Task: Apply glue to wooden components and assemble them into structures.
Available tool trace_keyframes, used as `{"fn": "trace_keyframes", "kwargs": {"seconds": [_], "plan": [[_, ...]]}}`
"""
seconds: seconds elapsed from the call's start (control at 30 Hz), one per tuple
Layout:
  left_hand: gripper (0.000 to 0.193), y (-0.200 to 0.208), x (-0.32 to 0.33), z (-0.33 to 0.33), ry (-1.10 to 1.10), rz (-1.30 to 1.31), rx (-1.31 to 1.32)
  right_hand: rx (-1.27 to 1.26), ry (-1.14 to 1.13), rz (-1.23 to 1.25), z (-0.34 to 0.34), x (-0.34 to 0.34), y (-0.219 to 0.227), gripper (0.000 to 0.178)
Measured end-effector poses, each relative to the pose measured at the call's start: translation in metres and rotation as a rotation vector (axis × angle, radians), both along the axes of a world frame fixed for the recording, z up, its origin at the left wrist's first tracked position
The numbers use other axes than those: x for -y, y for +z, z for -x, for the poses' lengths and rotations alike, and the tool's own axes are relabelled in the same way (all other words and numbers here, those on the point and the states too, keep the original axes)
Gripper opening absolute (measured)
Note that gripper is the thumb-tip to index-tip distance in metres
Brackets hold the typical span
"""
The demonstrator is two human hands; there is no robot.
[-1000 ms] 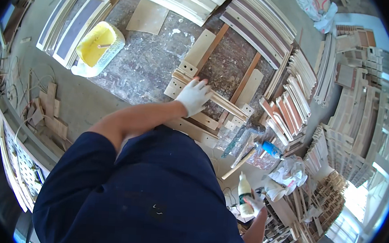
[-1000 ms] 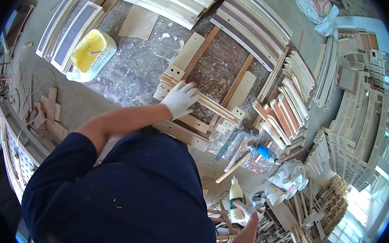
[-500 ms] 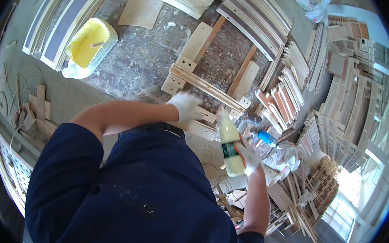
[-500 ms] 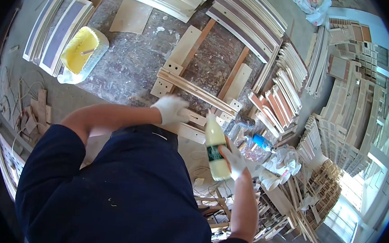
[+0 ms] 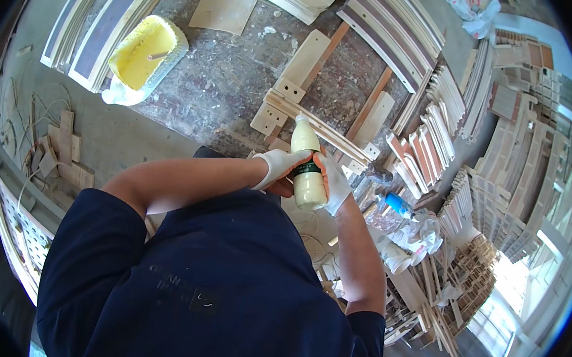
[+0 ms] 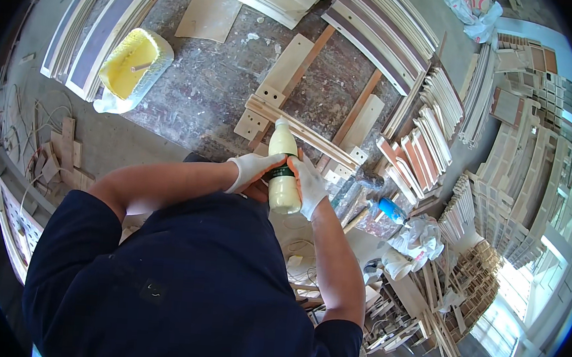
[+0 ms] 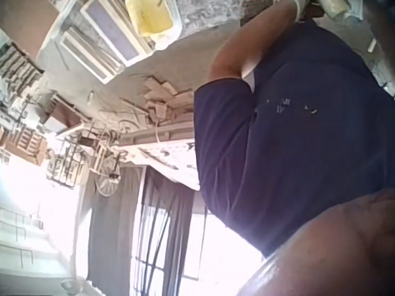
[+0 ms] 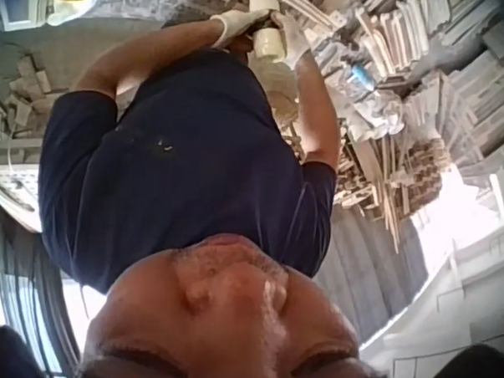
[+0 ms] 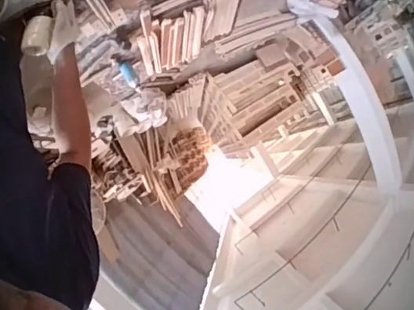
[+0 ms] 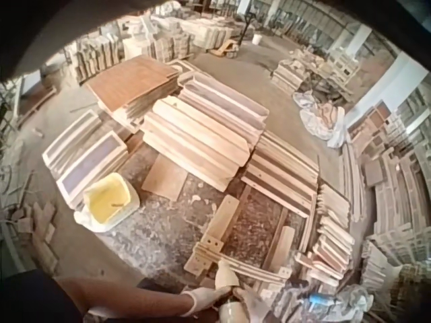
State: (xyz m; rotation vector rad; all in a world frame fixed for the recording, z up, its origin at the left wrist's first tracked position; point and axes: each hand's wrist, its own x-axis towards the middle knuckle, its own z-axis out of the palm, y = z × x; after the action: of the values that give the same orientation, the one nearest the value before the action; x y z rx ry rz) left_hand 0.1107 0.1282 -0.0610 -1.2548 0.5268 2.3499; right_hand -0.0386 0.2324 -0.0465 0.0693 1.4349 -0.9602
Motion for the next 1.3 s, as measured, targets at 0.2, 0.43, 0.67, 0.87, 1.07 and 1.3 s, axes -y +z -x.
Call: {"fn": "trace_keyframes", "kwargs": {"seconds": [0.2, 0.43, 0.67, 0.87, 1.07, 1.3], "plan": [[0.062, -0.018, -0.002, -0.003, 0.090, -0.028, -0.030, 0.011, -0.036, -0.021, -0.005, 0.005, -0.006, 0.053], [0.060, -0.014, 0.000, 0.000, 0.098, -0.019, 0.012, 0.109, -0.016, 0.024, 0.000, 0.009, -0.010, 0.051], [0.051, -0.022, -0.015, -0.001, 0.218, 0.102, 0.040, -0.127, 0.013, 0.036, -0.006, 0.001, -0.020, 0.056], [0.045, -0.013, -0.025, 0.018, 0.212, 0.177, 0.080, -0.237, -0.116, 0.056, -0.006, -0.011, -0.018, 0.058], [0.045, -0.030, -0.061, 0.059, 0.105, 0.188, 0.070, -0.289, -0.161, -0.003, 0.032, -0.066, -0.036, 0.056], [0.047, -0.026, -0.102, 0.124, -0.067, 0.172, -0.010, -0.246, -0.411, 0.028, 0.076, -0.127, -0.029, 0.052]]}}
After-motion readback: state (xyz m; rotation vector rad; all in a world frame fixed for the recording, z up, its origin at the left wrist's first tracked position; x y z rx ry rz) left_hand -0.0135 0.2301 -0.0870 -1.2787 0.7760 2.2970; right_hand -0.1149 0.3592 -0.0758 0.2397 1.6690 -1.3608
